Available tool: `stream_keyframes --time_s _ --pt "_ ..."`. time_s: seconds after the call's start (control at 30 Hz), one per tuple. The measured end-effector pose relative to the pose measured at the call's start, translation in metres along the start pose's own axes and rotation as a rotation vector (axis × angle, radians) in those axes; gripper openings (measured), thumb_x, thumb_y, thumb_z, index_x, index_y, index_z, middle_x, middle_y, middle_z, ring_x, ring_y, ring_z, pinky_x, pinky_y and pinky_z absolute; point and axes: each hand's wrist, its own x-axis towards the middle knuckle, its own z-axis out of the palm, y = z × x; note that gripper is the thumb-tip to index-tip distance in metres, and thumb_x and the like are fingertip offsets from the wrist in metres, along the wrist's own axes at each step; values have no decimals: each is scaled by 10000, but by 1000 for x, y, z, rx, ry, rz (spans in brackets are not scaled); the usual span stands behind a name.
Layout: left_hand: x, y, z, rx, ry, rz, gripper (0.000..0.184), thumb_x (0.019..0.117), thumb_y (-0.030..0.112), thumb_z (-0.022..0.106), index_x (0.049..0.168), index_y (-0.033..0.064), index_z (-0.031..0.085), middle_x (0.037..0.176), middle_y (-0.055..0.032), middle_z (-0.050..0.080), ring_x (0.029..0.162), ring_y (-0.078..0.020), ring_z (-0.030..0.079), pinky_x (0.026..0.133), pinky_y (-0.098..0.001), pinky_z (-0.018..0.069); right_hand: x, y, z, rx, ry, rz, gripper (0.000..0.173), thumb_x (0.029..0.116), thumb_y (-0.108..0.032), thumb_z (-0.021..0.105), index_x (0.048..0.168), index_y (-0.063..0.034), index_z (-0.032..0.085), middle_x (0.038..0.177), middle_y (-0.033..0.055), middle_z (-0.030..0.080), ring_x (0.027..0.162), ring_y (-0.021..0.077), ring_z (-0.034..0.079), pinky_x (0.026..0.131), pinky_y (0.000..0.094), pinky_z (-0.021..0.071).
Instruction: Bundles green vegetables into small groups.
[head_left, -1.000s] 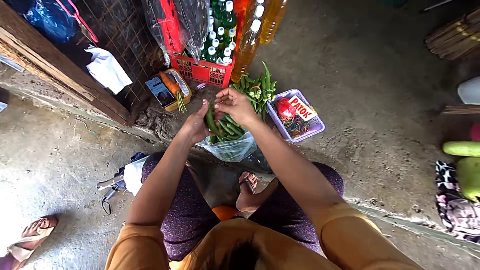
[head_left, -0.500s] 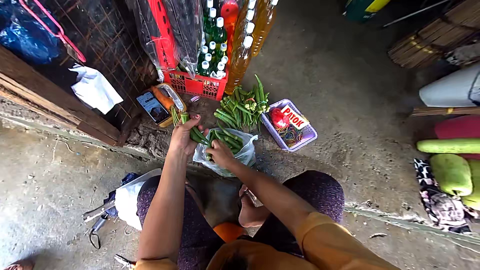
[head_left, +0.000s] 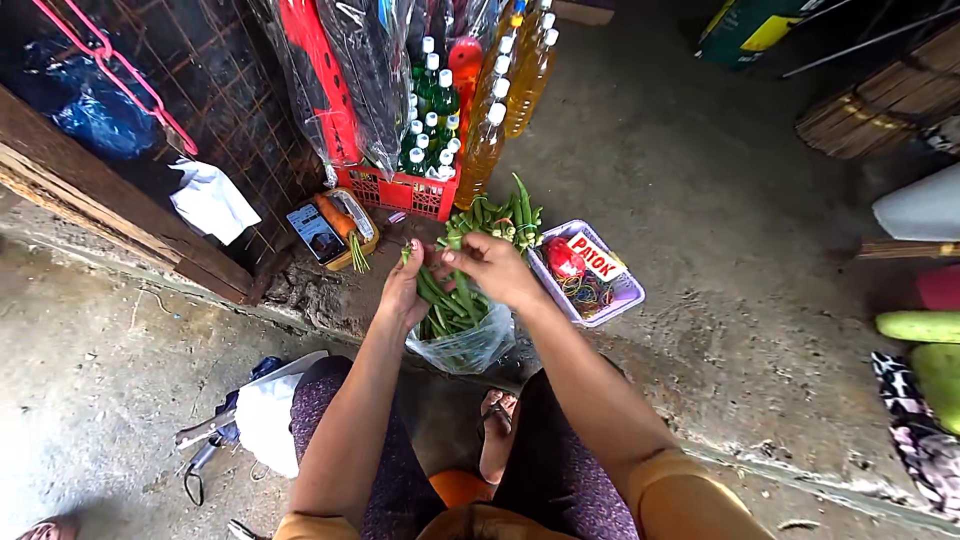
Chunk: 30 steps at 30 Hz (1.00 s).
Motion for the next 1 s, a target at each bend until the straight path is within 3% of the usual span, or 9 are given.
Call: stream_keyframes --time_s 0.07,0.2,0.3,0.43,0.53,0.67,0.73,0.83,1.0 --pt "-1 -7 5 1 -9 -52 453 1101 469 342 1185 101 592 972 -92 693 872 -196 697 780 -373 599 6 7 14 -21 -67 76 312 1016 -302 662 1103 -2 666 912 133 698 770 225 672 740 442 567" --pt "2 -12 15 17 30 -113 537 1073 550 346 1225 102 600 1031 -106 703 943 -213 705 832 -398 598 9 20 13 42 -134 131 367 981 -243 719 1243 0 637 1040 145 709 847 215 704 785 411 600" --pt "6 -18 13 20 -1 -108 453 1091 467 381 1213 84 589 1005 -108 700 913 -206 705 816 -382 602 6 24 7 110 -161 168 408 914 -108 782 1266 2 607 1060 150 692 837 215 709 759 396 617" --pt "9 -27 13 72 -33 -129 373 1102 371 413 1280 82 565 1047 -115 705 940 -210 709 832 -386 602 -1 29 4 147 -69 201 421 889 -60 795 1239 -17 565 1031 152 664 830 235 701 714 423 619" --pt "12 -33 20 56 -13 -125 177 1077 176 502 1170 64 603 944 -102 712 851 -185 717 782 -359 612 -5 27 3 124 -48 174 373 884 -60 797 1197 -2 603 997 145 678 841 211 695 750 403 603" --pt "17 -25 24 74 44 -68 169 1060 137 529 1137 32 637 935 -115 724 805 -199 717 730 -371 618 0 45 -15 236 -118 98 360 917 -82 762 1241 0 629 1065 137 700 855 215 720 782 411 632" --pt "20 -9 14 51 63 -9 181 1061 161 514 1204 62 564 1025 -117 714 877 -241 726 774 -431 626 6 65 -32 274 -21 78 321 935 -118 735 1229 -23 650 1089 121 709 844 205 709 765 409 619" --pt "21 18 -5 -42 132 99 113 1063 189 492 1130 116 548 1007 -91 722 902 -257 737 812 -460 627 19 100 -48 240 183 217 253 932 -98 730 1151 2 652 986 112 690 758 151 669 703 341 593" --pt "16 21 -17 -61 180 102 137 1049 236 534 1038 118 602 969 -95 721 839 -243 735 762 -428 632 26 162 -13 -172 -77 450 424 965 -268 734 1263 13 625 1130 246 687 1001 394 688 901 592 549"
